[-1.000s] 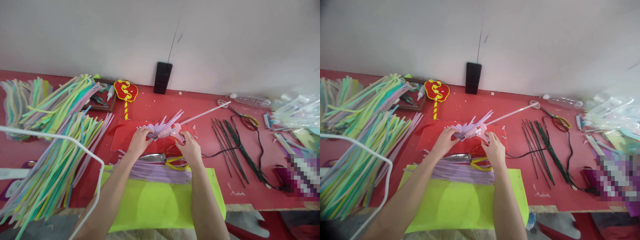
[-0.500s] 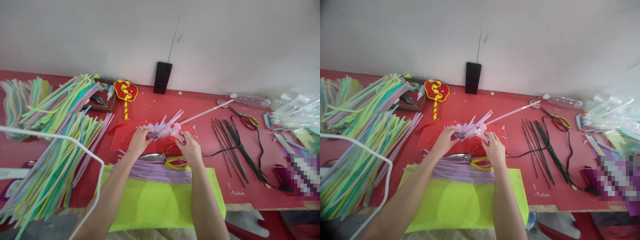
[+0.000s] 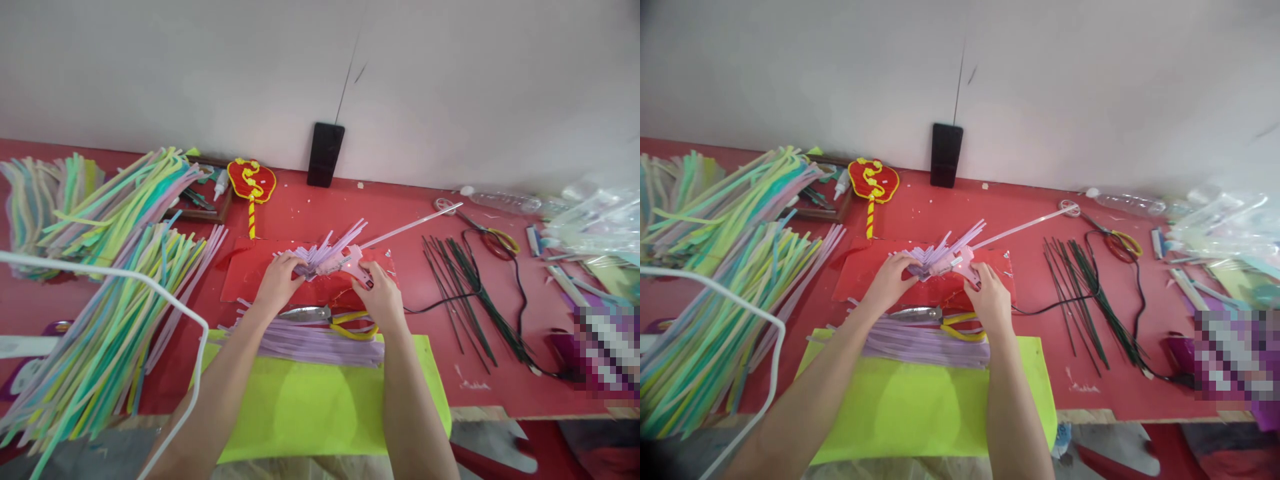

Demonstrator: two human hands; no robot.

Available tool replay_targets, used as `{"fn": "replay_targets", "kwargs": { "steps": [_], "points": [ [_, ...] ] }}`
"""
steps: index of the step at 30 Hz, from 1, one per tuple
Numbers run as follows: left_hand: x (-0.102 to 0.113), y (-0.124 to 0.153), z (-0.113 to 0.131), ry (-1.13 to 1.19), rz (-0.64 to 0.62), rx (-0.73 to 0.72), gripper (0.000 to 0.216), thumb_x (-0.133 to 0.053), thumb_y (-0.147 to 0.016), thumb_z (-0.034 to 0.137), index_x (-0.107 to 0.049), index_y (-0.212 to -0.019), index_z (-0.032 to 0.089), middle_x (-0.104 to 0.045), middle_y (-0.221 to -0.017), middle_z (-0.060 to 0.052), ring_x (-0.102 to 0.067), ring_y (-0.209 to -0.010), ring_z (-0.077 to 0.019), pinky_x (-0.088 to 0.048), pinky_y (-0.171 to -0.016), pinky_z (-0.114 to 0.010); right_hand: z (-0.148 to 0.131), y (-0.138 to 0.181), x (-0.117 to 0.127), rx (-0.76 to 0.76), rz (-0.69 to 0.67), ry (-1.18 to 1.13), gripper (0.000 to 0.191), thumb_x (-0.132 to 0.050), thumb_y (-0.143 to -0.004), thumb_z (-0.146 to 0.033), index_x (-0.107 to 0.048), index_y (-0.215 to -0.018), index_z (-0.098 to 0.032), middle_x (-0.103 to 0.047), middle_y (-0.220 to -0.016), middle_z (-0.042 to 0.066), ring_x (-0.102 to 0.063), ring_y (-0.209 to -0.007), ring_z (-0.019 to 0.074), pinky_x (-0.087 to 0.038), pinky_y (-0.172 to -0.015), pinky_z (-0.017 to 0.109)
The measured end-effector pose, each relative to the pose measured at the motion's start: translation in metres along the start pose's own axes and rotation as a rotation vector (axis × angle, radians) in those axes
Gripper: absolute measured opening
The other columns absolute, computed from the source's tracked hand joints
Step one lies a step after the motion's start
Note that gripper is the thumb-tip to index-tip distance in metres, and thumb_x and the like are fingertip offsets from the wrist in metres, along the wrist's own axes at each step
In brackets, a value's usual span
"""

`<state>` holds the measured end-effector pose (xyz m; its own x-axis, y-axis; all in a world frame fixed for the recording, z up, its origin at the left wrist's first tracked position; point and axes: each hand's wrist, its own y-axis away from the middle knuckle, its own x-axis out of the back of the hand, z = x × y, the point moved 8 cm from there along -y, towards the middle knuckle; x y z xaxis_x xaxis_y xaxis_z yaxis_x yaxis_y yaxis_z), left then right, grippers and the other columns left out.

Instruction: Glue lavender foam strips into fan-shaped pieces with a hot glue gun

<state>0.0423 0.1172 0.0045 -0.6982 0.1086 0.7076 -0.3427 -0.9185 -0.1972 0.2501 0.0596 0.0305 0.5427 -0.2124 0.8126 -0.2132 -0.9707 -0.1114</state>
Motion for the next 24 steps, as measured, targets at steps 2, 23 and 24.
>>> {"fn": "replay_targets", "kwargs": {
  "steps": [2, 23, 24],
  "points": [
    [-0.0003, 0.0002, -0.0002, 0.004, -0.004, -0.003, 0.023, -0.065, -0.072, 0.007, -0.063, -0.092, 0.021, -0.062, -0.094, -0.003, -0.058, -0.093, -0.0193, -0.046, -0.089, -0.038, 0.0008, 0.0003, 0.0006, -0.014, 0.001, 0.008, 0.026, -0.053, -0.079, -0.033, -0.058, -0.104, -0.026, -0.067, -0.108, 0.004, -0.063, -0.095, 0.0219, -0.049, -0.078, 0.034],
    [0.0001, 0.0006, 0.0010, -0.012, -0.020, -0.019, 0.019, -0.065, -0.074, 0.009, -0.066, -0.088, 0.021, -0.060, -0.094, -0.003, -0.058, -0.094, -0.0201, -0.046, -0.090, -0.038, -0.0011, 0.0004, 0.0027, -0.047, 0.010, 0.040, 0.029, -0.057, -0.077, -0.038, -0.058, -0.103, -0.025, -0.067, -0.105, 0.005, -0.063, -0.093, 0.0234, -0.049, -0.074, 0.033],
    [0.0000, 0.0007, 0.0009, -0.011, -0.023, -0.016, 0.018, -0.065, -0.074, 0.009, -0.066, -0.088, 0.021, -0.060, -0.095, -0.004, -0.058, -0.094, -0.0202, -0.046, -0.090, -0.038, -0.0013, 0.0004, 0.0021, -0.047, 0.007, 0.043, 0.029, -0.057, -0.077, -0.038, -0.058, -0.103, -0.025, -0.067, -0.105, 0.005, -0.063, -0.093, 0.0233, -0.049, -0.074, 0.033]
  ]
}}
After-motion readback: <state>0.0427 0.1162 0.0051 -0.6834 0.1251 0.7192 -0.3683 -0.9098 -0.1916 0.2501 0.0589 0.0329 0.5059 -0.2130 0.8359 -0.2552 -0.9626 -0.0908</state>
